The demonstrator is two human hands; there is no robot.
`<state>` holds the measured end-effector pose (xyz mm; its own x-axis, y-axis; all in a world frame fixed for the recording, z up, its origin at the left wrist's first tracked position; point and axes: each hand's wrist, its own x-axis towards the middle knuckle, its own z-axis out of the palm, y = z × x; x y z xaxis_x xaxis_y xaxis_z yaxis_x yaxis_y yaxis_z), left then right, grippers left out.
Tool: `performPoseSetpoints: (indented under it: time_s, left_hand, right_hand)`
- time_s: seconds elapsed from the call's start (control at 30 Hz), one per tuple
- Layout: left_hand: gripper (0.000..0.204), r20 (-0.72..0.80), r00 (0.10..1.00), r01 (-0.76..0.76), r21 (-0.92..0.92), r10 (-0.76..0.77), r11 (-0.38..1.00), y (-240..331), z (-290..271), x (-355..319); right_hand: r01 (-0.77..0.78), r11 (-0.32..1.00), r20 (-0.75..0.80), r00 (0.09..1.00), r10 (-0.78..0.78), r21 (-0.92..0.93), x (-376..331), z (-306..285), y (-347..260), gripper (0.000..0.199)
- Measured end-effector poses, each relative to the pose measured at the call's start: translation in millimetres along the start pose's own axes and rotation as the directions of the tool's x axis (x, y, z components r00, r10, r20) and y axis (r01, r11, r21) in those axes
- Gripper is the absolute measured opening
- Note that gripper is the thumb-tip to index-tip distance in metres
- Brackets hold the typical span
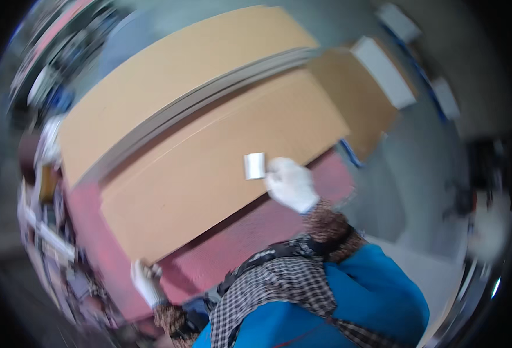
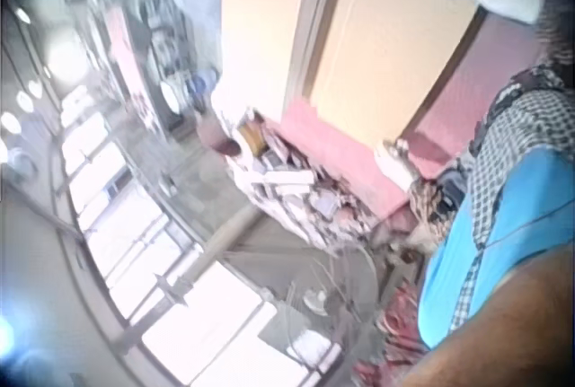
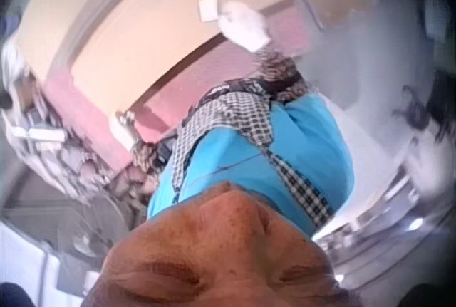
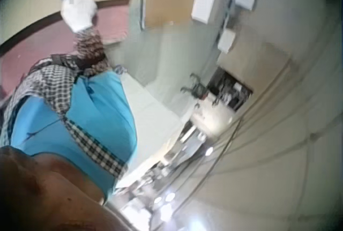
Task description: The person rubs the edges of a wooden panel with a small block, moves it to a large stack, and then retrieves another panel to repeat the process.
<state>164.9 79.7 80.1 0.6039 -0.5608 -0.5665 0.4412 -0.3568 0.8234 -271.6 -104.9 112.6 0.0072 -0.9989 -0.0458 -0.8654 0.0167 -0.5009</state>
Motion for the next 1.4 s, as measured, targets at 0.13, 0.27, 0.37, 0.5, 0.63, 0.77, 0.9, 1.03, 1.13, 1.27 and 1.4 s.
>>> performPoseSetpoints:
  time_s: [0.13, 0.27, 0.37, 0.5, 0.63, 0.77, 0.9, 1.03, 1.13, 1.27, 1.4]
  left_hand:
    - [0.048, 0.035, 0.982, -0.183, 0.399, 0.184, 0.898, 1.3, -22.1, 13.1]
    - [0.066, 0.444, 0.746, -0.600, 0.771, 0.497, 0.213, -17.0, -75.3, 108.2]
    - [0.063, 0.641, 0.521, -0.757, 0.652, 0.563, -0.043, -25.4, -6.6, 151.4]
    - [0.063, 0.799, 0.191, -0.731, 0.504, 0.570, -0.460, -13.1, 89.8, 75.7]
    - [0.071, 0.847, -0.268, -0.655, 0.190, 0.460, -0.731, -12.7, 213.0, -59.5]
    - [0.066, 0.864, -0.354, -0.600, 0.085, 0.359, -0.796, 4.4, 262.1, -47.2]
    - [0.057, 0.944, -0.043, -0.736, 0.190, 0.326, -0.649, -8.0, 283.4, -50.5]
    - [0.072, 0.969, 0.102, -0.635, 0.237, 0.224, -0.735, 10.1, 287.2, -39.0]
    - [0.067, 0.760, -0.645, 0.117, -0.011, -0.084, -0.993, 7.5, 319.1, -35.5]
    - [0.064, 0.847, -0.485, -0.511, -0.071, 0.219, -0.856, -31.1, 381.0, -58.1]
    - [0.049, 0.876, -0.476, -0.803, -0.394, 0.082, -0.447, -67.1, 458.2, -189.5]
  right_hand:
    - [-0.050, 0.985, -0.014, 0.999, 0.053, 0.166, -10.0, 5.3, -11.7, 0.020]
    - [-0.062, 0.964, -0.012, 0.998, 0.068, 0.259, -30.5, 18.6, -15.5, 0.020]
    - [-0.112, 0.919, -0.043, 0.989, 0.138, 0.378, -21.7, 32.5, -11.6, 0.012]
    - [-0.037, 0.877, -0.151, 0.981, 0.123, 0.480, -8.5, 73.9, -6.2, 0.004]
    - [0.016, 0.893, -0.302, 0.944, 0.135, 0.449, -14.7, 85.1, 10.3, 0.008]
    - [-0.022, 0.888, -0.202, 0.971, 0.129, 0.459, -53.2, 25.9, 23.6, 0.011]
    - [-0.186, 0.916, 0.014, 0.981, 0.194, 0.355, -138.5, -12.4, 117.5, 0.015]
    - [-0.543, 0.747, -0.019, 0.804, 0.594, 0.385, -256.0, -5.3, 197.9, 0.029]
    - [-0.586, 0.541, -0.077, 0.633, 0.770, 0.603, -346.8, -43.3, 201.5, 0.044]
    - [-0.634, 0.385, -0.144, 0.398, 0.906, 0.670, -391.2, -96.4, 185.7, 0.045]
    - [-0.619, 0.445, -0.507, 0.087, 0.858, 0.647, -433.5, -147.8, 133.0, 0.031]
